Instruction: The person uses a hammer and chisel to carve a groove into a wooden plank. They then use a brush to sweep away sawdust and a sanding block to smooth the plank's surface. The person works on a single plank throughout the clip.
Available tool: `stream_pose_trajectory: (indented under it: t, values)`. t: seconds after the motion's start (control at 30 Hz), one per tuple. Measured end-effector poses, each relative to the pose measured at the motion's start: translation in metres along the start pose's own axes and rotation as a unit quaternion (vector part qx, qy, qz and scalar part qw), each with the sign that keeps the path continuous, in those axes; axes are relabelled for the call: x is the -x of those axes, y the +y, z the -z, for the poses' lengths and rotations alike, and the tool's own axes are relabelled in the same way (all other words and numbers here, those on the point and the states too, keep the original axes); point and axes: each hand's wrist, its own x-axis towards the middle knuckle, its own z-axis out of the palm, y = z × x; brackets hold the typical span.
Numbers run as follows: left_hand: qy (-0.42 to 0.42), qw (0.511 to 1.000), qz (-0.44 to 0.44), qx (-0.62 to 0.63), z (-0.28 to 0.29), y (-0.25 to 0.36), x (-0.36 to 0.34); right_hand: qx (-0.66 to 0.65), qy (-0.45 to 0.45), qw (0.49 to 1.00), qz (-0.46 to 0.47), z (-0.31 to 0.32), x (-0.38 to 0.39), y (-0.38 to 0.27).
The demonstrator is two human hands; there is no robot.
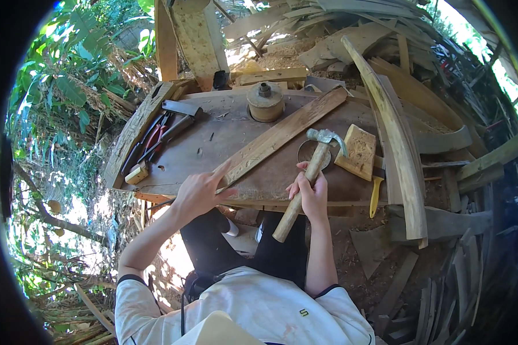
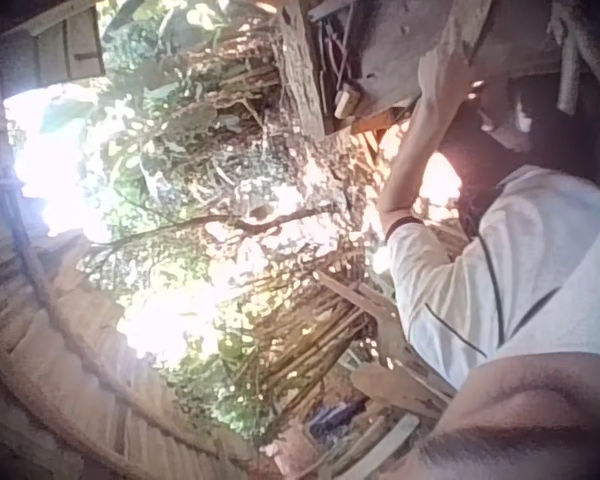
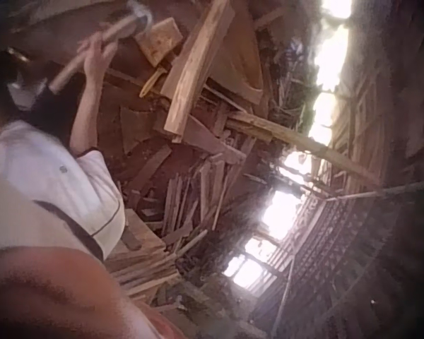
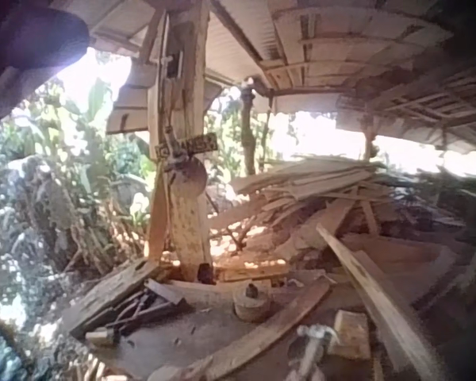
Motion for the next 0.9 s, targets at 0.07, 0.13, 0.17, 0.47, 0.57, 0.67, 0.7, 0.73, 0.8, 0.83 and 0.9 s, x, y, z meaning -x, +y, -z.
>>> stream_pose_trajectory:
  t: [0.07,0.13,0.17,0.47,0.57,0.67,0.7,0.73,0.8,0.83,0.9]
  values:
    - [0.014,0.999,0.032,0.002,-0.012,-0.014,0.008,-0.002,0.002,1.0,0.004,0.001,-0.001,0.001]
    - [0.024,0.997,0.07,0.028,-0.022,-0.026,0.015,-0.004,-0.001,1.0,0.008,0.002,-0.001,0.001]
    - [0.056,0.997,0.06,0.011,-0.025,-0.032,0.019,0.001,0.0,1.0,0.007,0.002,-0.001,0.001]
    - [0.084,0.995,0.053,0.001,-0.029,-0.082,0.03,-0.004,0.002,1.0,0.0,0.002,0.0,-0.001]
    - [0.07,0.997,0.033,-0.008,-0.023,-0.095,0.029,-0.002,0.001,1.0,0.002,0.001,0.0,-0.001]
    - [0.086,0.996,-0.01,-0.019,-0.013,-0.092,0.029,-0.004,0.002,1.0,0.001,0.001,0.0,-0.002]
    - [0.1,0.994,-0.034,-0.017,-0.01,-0.085,0.031,-0.005,0.003,1.0,0.0,0.001,0.001,-0.001]
    - [0.102,0.993,-0.05,-0.009,-0.007,-0.076,0.032,-0.005,0.004,1.0,-0.002,0.002,0.0,-0.001]
    - [0.181,0.967,-0.179,-0.001,-0.004,-0.05,0.032,-0.003,0.004,1.0,-0.001,0.002,0.0,0.0]
    - [0.213,0.947,-0.238,0.011,-0.002,-0.034,0.031,-0.006,0.0,1.0,0.0,0.003,-0.001,0.0]
    - [0.275,0.901,-0.335,0.027,0.001,-0.005,0.025,0.0,0.005,1.0,-0.004,0.003,-0.001,0.001]
